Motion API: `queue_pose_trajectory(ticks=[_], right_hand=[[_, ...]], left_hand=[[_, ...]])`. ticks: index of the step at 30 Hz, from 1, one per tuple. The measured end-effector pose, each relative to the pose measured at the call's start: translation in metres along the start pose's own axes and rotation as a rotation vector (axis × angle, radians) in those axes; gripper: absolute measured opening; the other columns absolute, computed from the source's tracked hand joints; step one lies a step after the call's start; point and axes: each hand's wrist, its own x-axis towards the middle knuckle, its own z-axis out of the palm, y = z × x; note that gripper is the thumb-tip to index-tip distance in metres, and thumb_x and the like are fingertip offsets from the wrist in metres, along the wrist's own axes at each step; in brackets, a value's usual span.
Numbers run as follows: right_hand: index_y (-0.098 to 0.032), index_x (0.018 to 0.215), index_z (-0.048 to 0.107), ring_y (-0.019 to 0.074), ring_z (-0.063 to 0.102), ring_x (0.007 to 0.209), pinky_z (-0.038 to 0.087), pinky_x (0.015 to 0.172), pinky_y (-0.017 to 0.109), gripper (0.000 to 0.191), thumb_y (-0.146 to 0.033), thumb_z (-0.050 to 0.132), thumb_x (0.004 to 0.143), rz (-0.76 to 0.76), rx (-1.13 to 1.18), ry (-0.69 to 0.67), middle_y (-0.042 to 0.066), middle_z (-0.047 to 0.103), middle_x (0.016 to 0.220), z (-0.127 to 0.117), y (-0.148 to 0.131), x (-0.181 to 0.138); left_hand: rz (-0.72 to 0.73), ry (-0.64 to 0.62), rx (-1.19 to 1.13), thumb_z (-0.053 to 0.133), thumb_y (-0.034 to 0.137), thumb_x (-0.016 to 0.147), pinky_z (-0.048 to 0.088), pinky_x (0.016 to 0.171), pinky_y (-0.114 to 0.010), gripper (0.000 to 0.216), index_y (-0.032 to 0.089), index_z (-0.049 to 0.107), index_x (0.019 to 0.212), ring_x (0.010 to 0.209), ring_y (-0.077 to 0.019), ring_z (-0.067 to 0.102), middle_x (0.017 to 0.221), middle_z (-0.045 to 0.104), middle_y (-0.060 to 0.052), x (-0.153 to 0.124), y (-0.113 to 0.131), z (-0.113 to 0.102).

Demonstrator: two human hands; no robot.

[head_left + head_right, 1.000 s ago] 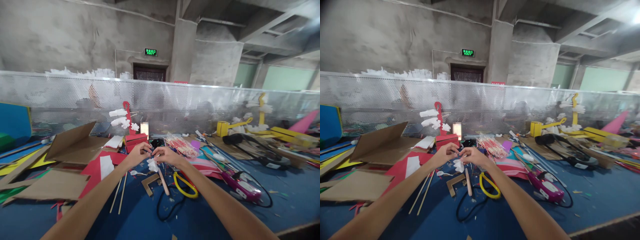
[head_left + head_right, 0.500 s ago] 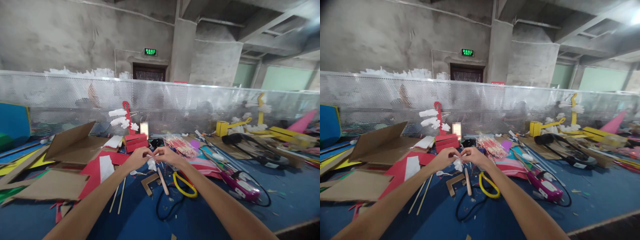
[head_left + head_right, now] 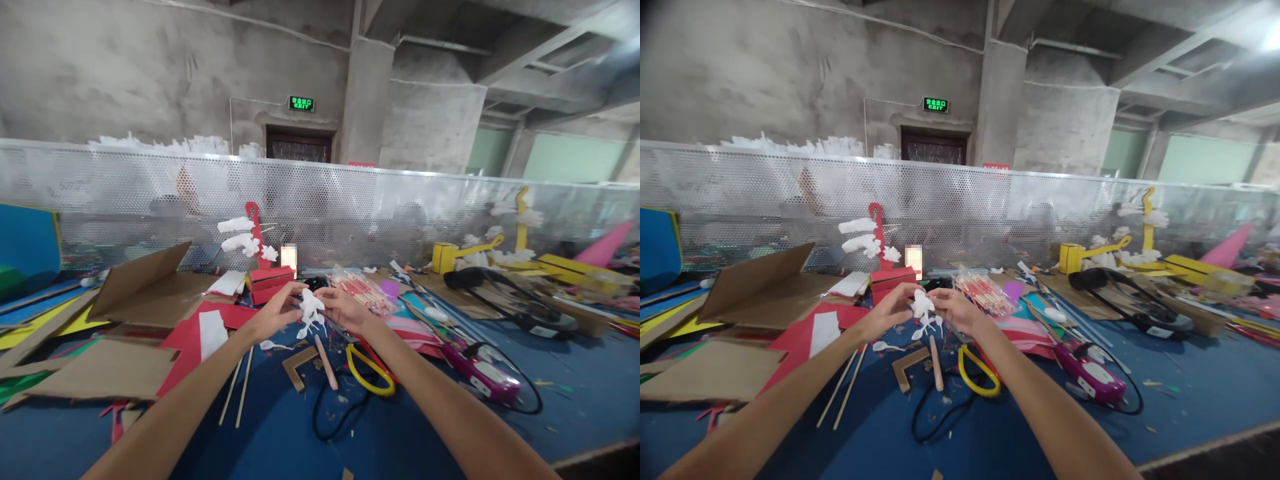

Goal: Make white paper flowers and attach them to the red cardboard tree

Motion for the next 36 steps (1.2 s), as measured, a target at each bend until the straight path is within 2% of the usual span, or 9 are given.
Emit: queue_pose_trajectory(ticks=[3,6,9,13,17,21,24,29,36], right_hand=[[-0.017,0.083,0.068,0.0092,0.060,0.067,0.047,0.069,0.020,0.028,-0.024,0.082,0.060,-0.043,0.099,-0.014,-0.001,0.065,0.075,-0.003,-0.002,0.000],[-0.017,0.083,0.068,0.0102,0.060,0.066,0.048,0.068,0.021,0.025,-0.023,0.081,0.062,-0.072,0.125,-0.031,0.000,0.066,0.075,-0.001,-0.004,-0.002],[-0.016,0.085,0.069,0.0117,0.063,0.071,0.049,0.073,0.023,0.024,-0.022,0.080,0.064,-0.073,0.112,-0.060,0.002,0.068,0.079,0.002,-0.004,-0.003],[-0.016,0.086,0.069,0.0117,0.065,0.078,0.048,0.082,0.024,0.022,-0.019,0.078,0.066,-0.041,0.076,-0.041,0.002,0.069,0.083,0.004,0.000,-0.001],[-0.015,0.083,0.069,0.0133,0.066,0.080,0.048,0.086,0.027,0.022,-0.021,0.080,0.064,-0.042,0.033,-0.022,0.003,0.070,0.083,0.005,0.002,0.000],[-0.016,0.082,0.069,0.0143,0.067,0.079,0.048,0.088,0.030,0.023,-0.022,0.080,0.062,-0.047,-0.008,0.007,0.003,0.070,0.081,0.009,0.001,-0.001],[-0.016,0.082,0.070,0.0143,0.067,0.076,0.049,0.085,0.031,0.025,-0.023,0.081,0.061,-0.061,-0.052,0.032,0.003,0.070,0.080,0.012,0.001,-0.002],[-0.015,0.085,0.070,0.0158,0.066,0.075,0.049,0.082,0.032,0.028,-0.030,0.079,0.063,-0.114,-0.150,0.064,0.004,0.070,0.079,0.016,0.003,0.000],[-0.013,0.088,0.070,0.0159,0.064,0.069,0.048,0.067,0.028,0.030,-0.033,0.076,0.065,-0.198,-0.375,0.091,0.005,0.069,0.075,0.013,0.003,0.002]], left_hand=[[0.025,-0.030,0.028,0.066,0.022,0.077,0.049,0.083,-0.032,0.062,0.021,0.037,0.131,0.096,-0.0194,0.058,0.125,0.049,-0.012,0.000,0.004,0.006],[0.064,0.040,0.116,0.065,0.019,0.077,0.048,0.086,-0.032,0.062,0.019,0.037,0.132,0.098,-0.0196,0.057,0.126,0.049,-0.013,0.002,0.010,0.016],[0.116,0.135,0.230,0.064,0.018,0.077,0.045,0.091,-0.032,0.062,0.019,0.038,0.134,0.106,-0.0217,0.053,0.127,0.049,-0.011,0.005,0.014,0.022],[0.148,0.202,0.355,0.058,0.016,0.080,0.043,0.093,-0.033,0.053,0.020,0.043,0.130,0.106,-0.0214,0.052,0.122,0.052,-0.009,0.006,0.012,0.022],[0.147,0.243,0.410,0.053,0.019,0.083,0.042,0.091,-0.033,0.035,0.019,0.051,0.118,0.102,-0.0218,0.054,0.113,0.057,-0.008,0.006,0.009,0.021],[0.114,0.274,0.394,0.049,0.020,0.086,0.044,0.080,-0.028,0.018,0.018,0.056,0.102,0.090,-0.0192,0.057,0.097,0.061,-0.005,0.006,0.010,0.021],[0.088,0.285,0.377,0.050,0.022,0.086,0.043,0.073,-0.025,0.013,0.017,0.057,0.095,0.081,-0.0168,0.056,0.089,0.061,-0.003,0.007,0.010,0.020],[0.033,0.306,0.283,0.054,0.027,0.084,0.041,0.064,-0.022,0.013,0.016,0.057,0.091,0.070,-0.0138,0.053,0.078,0.058,0.000,0.008,0.003,0.019],[-0.074,0.368,0.083,0.062,0.032,0.078,0.041,0.059,-0.021,0.020,0.015,0.057,0.085,0.065,-0.0124,0.053,0.073,0.058,0.001,0.014,-0.012,0.021]])
